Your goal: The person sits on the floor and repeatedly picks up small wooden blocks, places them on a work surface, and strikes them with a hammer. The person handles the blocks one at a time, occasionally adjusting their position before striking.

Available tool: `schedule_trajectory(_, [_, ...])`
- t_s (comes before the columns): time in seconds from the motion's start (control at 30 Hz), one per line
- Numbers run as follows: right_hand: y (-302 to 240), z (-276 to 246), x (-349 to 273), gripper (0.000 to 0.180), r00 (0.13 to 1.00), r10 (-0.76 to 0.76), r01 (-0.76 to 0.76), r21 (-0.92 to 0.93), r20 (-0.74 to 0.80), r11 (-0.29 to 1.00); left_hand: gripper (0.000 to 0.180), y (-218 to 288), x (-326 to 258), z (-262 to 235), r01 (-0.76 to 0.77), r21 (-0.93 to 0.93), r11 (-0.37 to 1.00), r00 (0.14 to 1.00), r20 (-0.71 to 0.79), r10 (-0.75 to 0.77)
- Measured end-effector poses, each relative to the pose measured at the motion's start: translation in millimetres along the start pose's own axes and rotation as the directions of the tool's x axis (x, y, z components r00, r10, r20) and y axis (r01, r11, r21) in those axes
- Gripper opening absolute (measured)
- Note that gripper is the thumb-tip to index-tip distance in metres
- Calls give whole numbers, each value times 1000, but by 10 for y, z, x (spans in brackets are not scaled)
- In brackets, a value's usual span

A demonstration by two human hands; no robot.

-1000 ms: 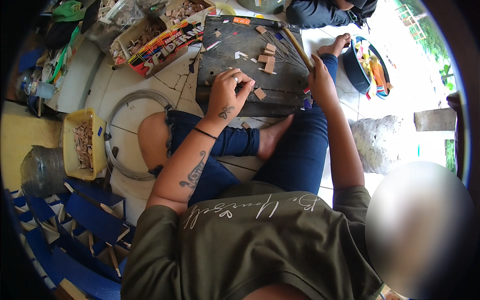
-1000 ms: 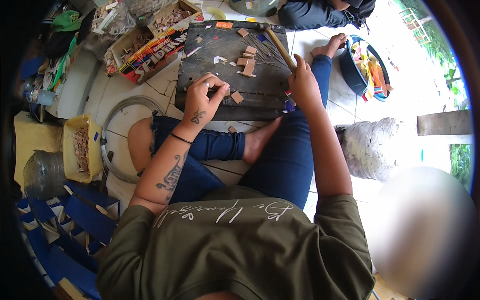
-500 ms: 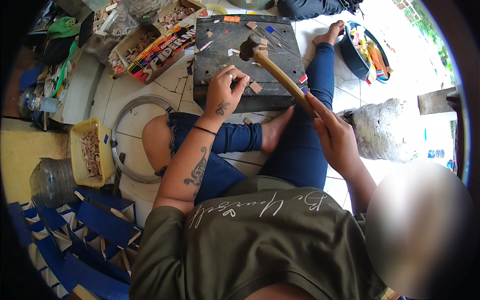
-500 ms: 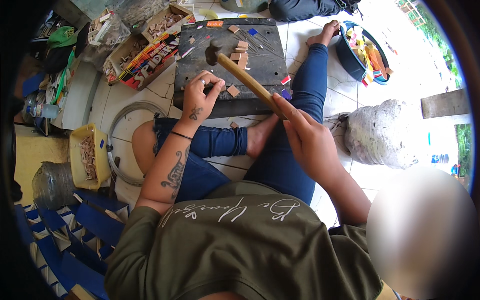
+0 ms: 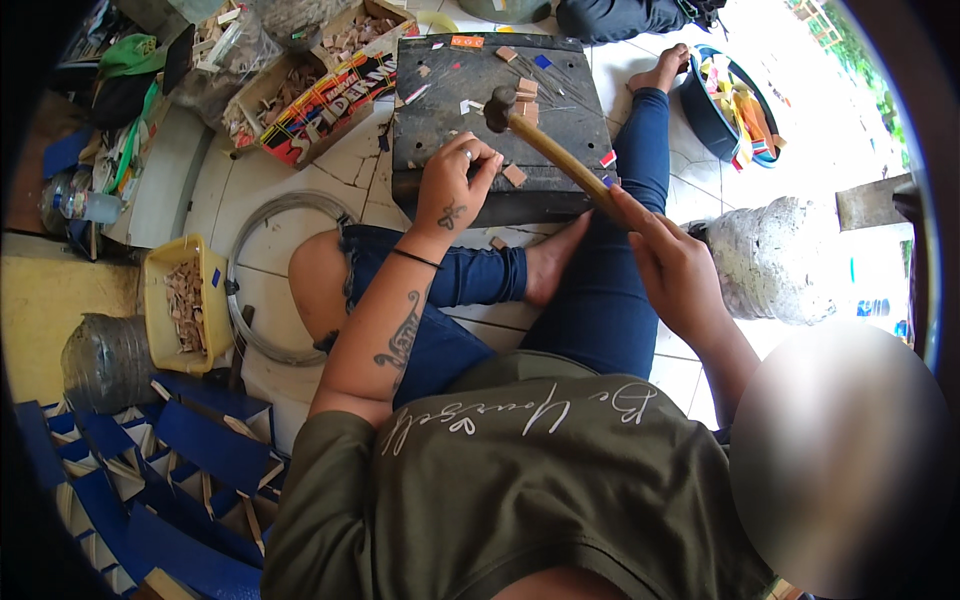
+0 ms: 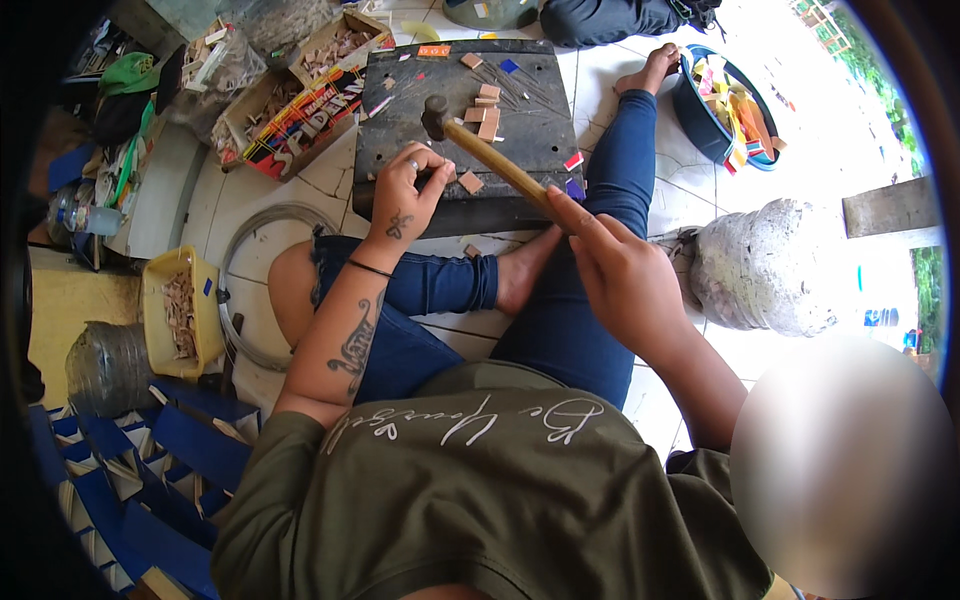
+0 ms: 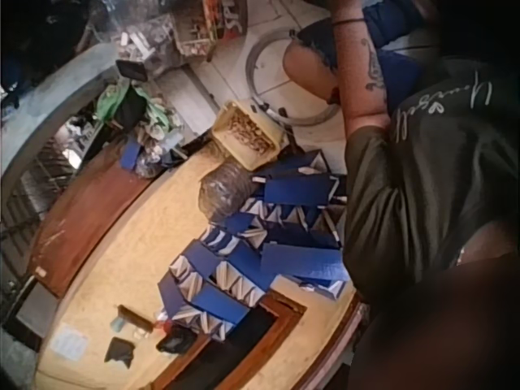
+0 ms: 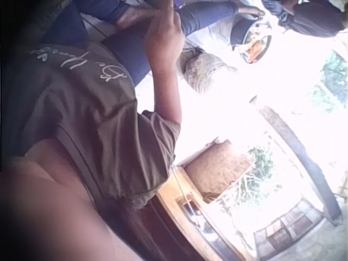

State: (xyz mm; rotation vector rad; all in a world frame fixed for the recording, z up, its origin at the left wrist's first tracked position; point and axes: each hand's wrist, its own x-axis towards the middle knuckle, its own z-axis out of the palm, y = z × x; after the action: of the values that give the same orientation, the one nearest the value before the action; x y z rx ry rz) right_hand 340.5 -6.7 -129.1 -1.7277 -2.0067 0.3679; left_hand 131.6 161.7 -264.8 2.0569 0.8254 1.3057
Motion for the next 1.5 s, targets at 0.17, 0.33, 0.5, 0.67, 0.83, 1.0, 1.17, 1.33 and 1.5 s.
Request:
schedule_trajectory(0.17, [-17, -52, 3, 52, 983, 118, -119, -4, 141, 993, 11, 2, -4, -2, -14, -1, 1000, 1000, -9, 14])
schedule_trajectory(0.33, [-6, -36, -2, 49, 998, 46, -47, 41, 37, 998, 13, 29, -12, -8, 17, 21, 1000, 1000, -2, -17])
schedule_trajectory(0.5, [120, 55, 29, 49, 998, 3, 5, 112, -68, 994, 10, 34, -19, 15, 29, -14, 999, 999, -23, -29])
schedule_trajectory(0.67, [516, 110, 202, 43, 969, 143, -122, 111, -203, 986, 8, 40, -23, -5, -12, 91, 996, 1000, -2, 13])
schedule_trajectory(0.83, [1024, 528, 620, 44, 918, 231, -289, -143, -324, 947, 15, 126, -49, -44, 218, -227, 949, 973, -19, -228])
schedule_trajectory(1.0, [1129, 887, 809, 47, 915, 248, -326, -225, -317, 918, 28, 229, -103, -205, 496, -583, 644, 863, 246, -442])
schedule_trajectory(1.17, [841, 736, 756, 42, 820, -114, -164, -420, -561, 893, 34, 273, -45, -290, 597, -741, 307, 790, 478, -385])
schedule_trajectory(1.33, [438, 722, 815, 27, 988, 82, 12, 601, -130, 799, 35, 329, -22, -126, 630, -773, 78, 774, 616, -142])
schedule_trajectory(1.5, [269, 935, 974, 19, 991, 132, -94, 797, 18, 596, 35, 380, -80, -103, 627, -779, -6, 776, 625, -83])
